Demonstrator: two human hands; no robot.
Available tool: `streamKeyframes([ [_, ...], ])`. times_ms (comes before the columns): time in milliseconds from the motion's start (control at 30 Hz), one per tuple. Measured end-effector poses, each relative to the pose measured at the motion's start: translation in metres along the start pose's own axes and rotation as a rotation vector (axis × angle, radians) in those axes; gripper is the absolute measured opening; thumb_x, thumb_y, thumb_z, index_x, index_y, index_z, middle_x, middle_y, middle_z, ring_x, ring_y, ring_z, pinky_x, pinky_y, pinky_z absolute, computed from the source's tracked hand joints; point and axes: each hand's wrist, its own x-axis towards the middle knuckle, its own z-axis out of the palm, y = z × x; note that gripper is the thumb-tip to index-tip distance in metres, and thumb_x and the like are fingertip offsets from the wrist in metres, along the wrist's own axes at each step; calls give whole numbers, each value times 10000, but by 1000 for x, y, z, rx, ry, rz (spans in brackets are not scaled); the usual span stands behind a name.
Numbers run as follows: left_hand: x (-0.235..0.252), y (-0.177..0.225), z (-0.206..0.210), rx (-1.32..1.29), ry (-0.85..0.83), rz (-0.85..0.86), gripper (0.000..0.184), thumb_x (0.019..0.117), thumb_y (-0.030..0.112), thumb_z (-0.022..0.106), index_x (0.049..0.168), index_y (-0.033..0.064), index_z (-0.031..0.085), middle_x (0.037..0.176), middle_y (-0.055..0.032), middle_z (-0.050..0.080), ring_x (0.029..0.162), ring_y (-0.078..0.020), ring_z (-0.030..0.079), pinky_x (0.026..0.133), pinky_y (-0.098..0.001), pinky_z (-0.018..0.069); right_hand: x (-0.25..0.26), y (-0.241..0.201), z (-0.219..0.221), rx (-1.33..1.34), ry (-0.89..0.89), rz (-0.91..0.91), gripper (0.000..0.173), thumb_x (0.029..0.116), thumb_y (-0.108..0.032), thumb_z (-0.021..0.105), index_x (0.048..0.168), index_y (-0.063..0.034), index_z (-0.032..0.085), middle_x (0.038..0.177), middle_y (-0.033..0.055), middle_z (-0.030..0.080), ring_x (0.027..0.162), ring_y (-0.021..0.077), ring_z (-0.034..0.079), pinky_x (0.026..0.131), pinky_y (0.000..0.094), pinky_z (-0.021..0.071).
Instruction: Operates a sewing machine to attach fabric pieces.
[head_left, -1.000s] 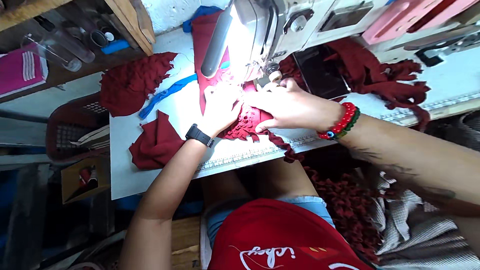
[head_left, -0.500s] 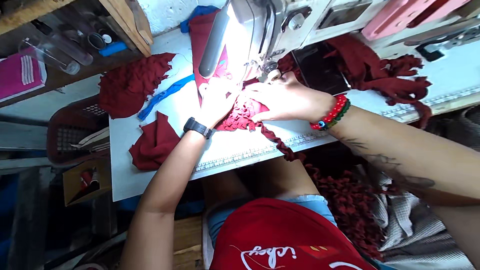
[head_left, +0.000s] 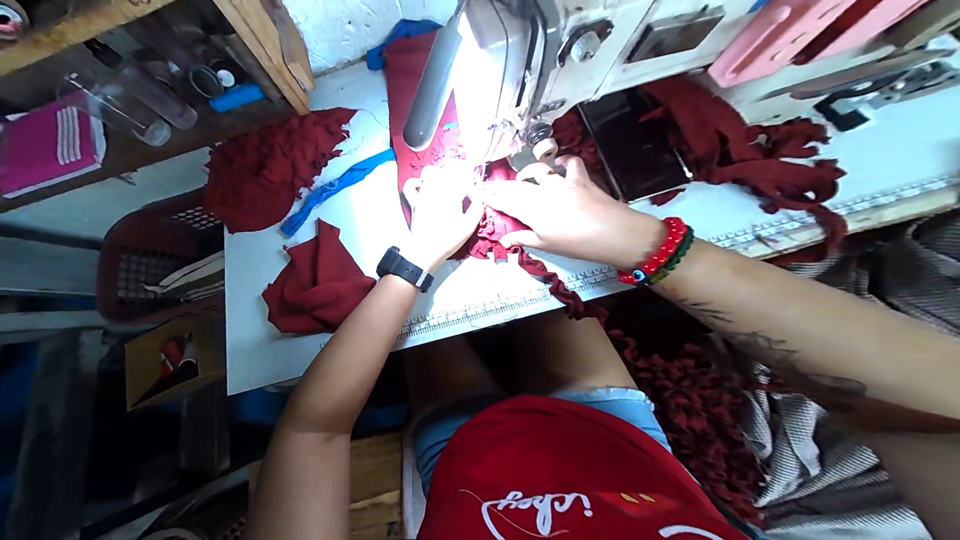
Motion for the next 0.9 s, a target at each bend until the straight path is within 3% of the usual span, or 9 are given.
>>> streamKeyframes([
  [67, 0, -4, -2, -22, -3, 63, 268, 994, 316, 548, 993, 132, 743, 1200, -76, 697, 1253, -287, 551, 1051, -564, 306, 0, 0, 0, 4, 8, -6, 478, 980, -426, 656, 1391, -186, 610, 1371, 41, 646, 1324, 379, 542, 1057, 758, 298],
  [200, 3, -8, -2, -29, -42, 56, 269, 989, 328, 552, 983, 134, 737, 1123, -79, 701, 1195, -292, 572, 1024, -570, 319, -2, -1, 0, 5, 9, -5, 418, 981, -407, 664, 1339, -192, 643, 1287, 35, 682, 1302, 362, 559, 1062, 753, 293],
  [367, 6, -8, -2, -24, -39, 22, 268, 991, 340, 551, 993, 153, 743, 1136, -65, 703, 1183, -277, 579, 994, -554, 335, 0, 0, 2, -1, 2, 28, 420, 992, -446, 635, 1339, -209, 623, 1306, 22, 671, 1288, 359, 569, 1042, 761, 303],
  [467, 14, -11, -1, -4, -57, -8, 283, 1003, 349, 537, 1001, 159, 747, 1127, -62, 699, 1180, -273, 583, 990, -553, 339, 3, 2, 1, 0, -34, 48, 515, 1031, -462, 546, 1472, -197, 574, 1499, 29, 568, 1362, 406, 499, 1020, 766, 303],
  [567, 24, -17, -1, 7, -70, -31, 305, 1004, 361, 549, 1067, 139, 748, 1156, -81, 703, 1184, -293, 593, 1005, -586, 341, 11, 9, 5, -9, -61, 87, 585, 1049, -494, 466, 1502, -131, 540, 1559, 95, 502, 1388, 453, 465, 1002, 797, 297],
  [667, 24, -18, -6, -17, -74, -26, 301, 1010, 367, 561, 1067, 141, 752, 1154, -81, 705, 1221, -292, 581, 1058, -609, 305, 12, 6, 7, -7, -48, 128, 583, 1036, -485, 482, 1476, -109, 558, 1542, 110, 514, 1379, 447, 473, 1004, 773, 314],
  [767, 11, -8, -7, -74, 72, -3, 238, 977, 330, 584, 1013, 171, 758, 1103, -37, 713, 1186, -237, 594, 1059, -566, 313, 6, -3, 7, 13, 31, 160, 520, 1042, -415, 522, 1456, -103, 559, 1465, 140, 571, 1378, 423, 488, 1050, 754, 315],
  [900, -4, 0, 1, -65, 119, 83, 193, 969, 324, 630, 1035, 196, 758, 1126, -17, 708, 1199, -230, 575, 1059, -542, 301, -1, -3, 21, -46, 154, 64, 453, 1071, -342, 467, 1484, -177, 553, 1421, 133, 597, 1311, 430, 537, 1016, 754, 331],
])
